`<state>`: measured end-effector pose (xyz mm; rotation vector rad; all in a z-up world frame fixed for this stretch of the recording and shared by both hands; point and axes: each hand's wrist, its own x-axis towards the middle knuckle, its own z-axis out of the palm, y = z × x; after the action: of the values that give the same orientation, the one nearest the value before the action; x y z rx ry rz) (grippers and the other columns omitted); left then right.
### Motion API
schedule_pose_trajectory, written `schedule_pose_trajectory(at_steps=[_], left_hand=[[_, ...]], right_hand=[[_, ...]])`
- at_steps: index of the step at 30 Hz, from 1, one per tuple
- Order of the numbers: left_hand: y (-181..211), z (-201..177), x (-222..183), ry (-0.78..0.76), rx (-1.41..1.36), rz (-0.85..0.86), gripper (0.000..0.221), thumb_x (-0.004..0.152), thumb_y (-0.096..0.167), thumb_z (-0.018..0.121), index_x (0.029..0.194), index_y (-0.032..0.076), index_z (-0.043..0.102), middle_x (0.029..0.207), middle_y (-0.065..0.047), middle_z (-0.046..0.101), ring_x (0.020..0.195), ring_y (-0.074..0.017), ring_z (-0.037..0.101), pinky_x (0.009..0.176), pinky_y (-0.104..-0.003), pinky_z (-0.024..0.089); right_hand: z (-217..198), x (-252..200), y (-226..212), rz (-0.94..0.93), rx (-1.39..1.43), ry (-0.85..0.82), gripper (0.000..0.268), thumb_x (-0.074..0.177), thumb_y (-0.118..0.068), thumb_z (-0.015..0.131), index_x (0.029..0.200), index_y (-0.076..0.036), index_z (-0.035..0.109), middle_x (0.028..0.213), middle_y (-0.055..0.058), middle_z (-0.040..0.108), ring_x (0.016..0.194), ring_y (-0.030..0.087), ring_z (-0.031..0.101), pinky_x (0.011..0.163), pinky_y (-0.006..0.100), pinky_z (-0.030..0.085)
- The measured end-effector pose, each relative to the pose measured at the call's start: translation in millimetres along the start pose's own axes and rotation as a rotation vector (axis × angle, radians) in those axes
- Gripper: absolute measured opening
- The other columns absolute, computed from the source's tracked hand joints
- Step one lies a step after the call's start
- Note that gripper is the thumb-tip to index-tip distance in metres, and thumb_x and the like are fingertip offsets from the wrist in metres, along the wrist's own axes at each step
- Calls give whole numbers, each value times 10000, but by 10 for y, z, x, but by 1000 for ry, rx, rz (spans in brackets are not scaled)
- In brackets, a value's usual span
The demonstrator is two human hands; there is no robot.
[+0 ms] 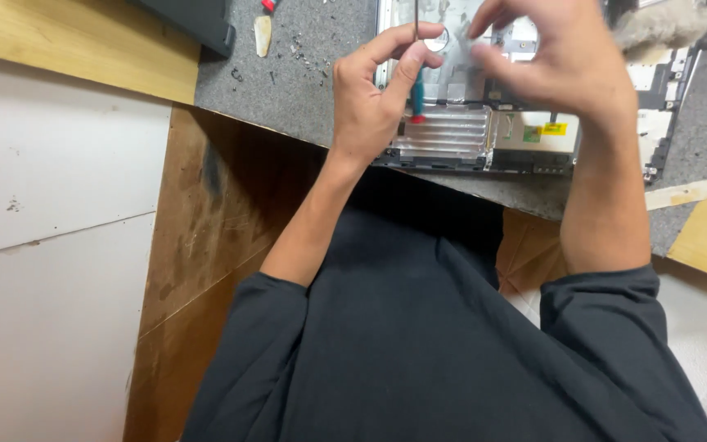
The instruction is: A person disassembles a laptop by removing motherboard screws with a screwdriver, cleaning components with a brush, and prying parts loose.
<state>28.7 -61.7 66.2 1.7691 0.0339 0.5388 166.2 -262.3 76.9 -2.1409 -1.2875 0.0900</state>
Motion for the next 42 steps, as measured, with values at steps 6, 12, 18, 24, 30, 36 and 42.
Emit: schedule_pose_trajectory(at_steps=[6,12,18,24,30,36,42], left_hand=[[-253,143,44,107,-359,-107,173,1026,245,650,1071,84,693,1066,-89,774,1044,-162,755,930,-262,615],[-530,-295,-154,80,259,-96,309,1007,217,685,1295,112,652,1241,-68,753,1183,-197,732,1063,-332,581],[-741,-279,-287,33,540,-34,304,992,122,714,1283,177,647,1294,-70,726,1309,-244,646,1126,-412,542],[-787,-267,-265,36,592,72,233,994,100,716,1227,113,711,1236,-89,747,1258,-245,668,1159,-428,504],[-780,-275,-231,34,577,122,203,981,52,712,1179,86,743,1181,-81,745,1228,-262,667,1126,-433,528],[-781,-264,-252,40,579,131,191,981,43,717,1166,77,755,1174,-78,739,1222,-268,665,1120,-429,532],[-785,-259,-236,36,587,131,211,971,22,727,1169,92,747,1170,-63,731,1220,-273,669,1107,-437,549]], right_hand=[[436,139,-205,111,629,-94,217,1033,68,628,1101,-34,449,986,70,552,834,143,568,764,274,469],[602,165,-191,-21,183,86,276,952,67,579,1200,-28,655,929,94,653,756,244,570,722,392,432],[650,121,-168,-44,-94,26,101,1012,-70,781,1105,-94,752,897,47,727,758,211,667,601,372,468],[565,30,-35,27,-189,-30,123,1091,-228,827,1162,-129,842,935,59,796,728,287,692,647,425,492],[484,64,-94,60,-289,-94,133,1168,-240,753,1106,-158,838,810,41,742,690,291,680,575,432,470],[486,32,-63,-2,-314,-47,134,1170,-246,815,1170,-127,878,1002,48,825,808,266,746,564,399,484],[473,36,-97,-17,-355,-51,142,1187,-280,803,1166,-154,866,978,13,807,795,259,714,570,399,451]])
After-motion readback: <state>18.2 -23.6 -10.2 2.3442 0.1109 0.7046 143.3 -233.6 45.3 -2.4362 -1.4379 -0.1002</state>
